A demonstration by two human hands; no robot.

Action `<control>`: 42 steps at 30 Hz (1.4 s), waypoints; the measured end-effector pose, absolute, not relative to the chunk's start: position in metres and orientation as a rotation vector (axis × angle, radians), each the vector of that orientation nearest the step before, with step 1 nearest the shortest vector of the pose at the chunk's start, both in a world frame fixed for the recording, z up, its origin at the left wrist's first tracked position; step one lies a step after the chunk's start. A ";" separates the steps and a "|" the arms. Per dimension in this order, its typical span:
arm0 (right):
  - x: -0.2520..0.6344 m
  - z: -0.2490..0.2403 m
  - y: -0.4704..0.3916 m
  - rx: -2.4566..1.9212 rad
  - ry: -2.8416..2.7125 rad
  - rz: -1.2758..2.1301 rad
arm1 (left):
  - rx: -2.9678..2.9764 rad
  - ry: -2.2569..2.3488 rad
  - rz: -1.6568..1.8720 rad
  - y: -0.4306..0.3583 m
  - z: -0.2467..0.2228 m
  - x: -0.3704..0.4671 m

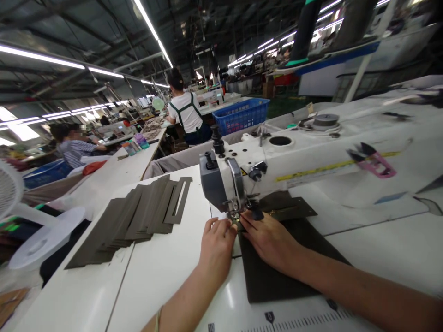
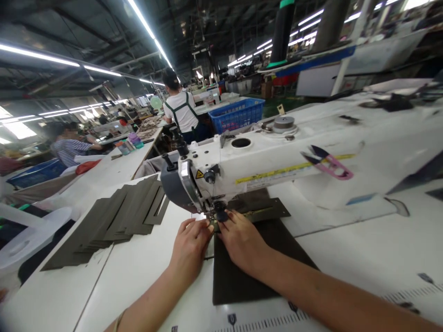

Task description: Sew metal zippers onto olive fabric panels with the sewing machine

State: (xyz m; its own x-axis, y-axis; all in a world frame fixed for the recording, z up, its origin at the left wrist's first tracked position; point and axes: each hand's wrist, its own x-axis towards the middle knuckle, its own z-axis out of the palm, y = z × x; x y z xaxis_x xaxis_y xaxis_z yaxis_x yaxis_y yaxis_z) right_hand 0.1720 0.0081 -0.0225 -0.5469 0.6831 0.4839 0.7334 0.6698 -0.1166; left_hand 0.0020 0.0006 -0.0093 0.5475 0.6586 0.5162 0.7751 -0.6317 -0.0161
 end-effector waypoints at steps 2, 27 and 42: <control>0.173 -0.018 0.008 -1.112 -2.414 -0.096 | -2.557 -1.168 -0.702 0.001 -0.009 0.002; 0.171 -0.011 0.018 -1.079 -2.384 0.014 | -2.541 -1.163 -0.612 0.013 -0.010 0.006; 0.169 -0.014 0.022 -1.058 -2.313 0.042 | -2.503 -1.164 -0.738 0.018 -0.019 0.005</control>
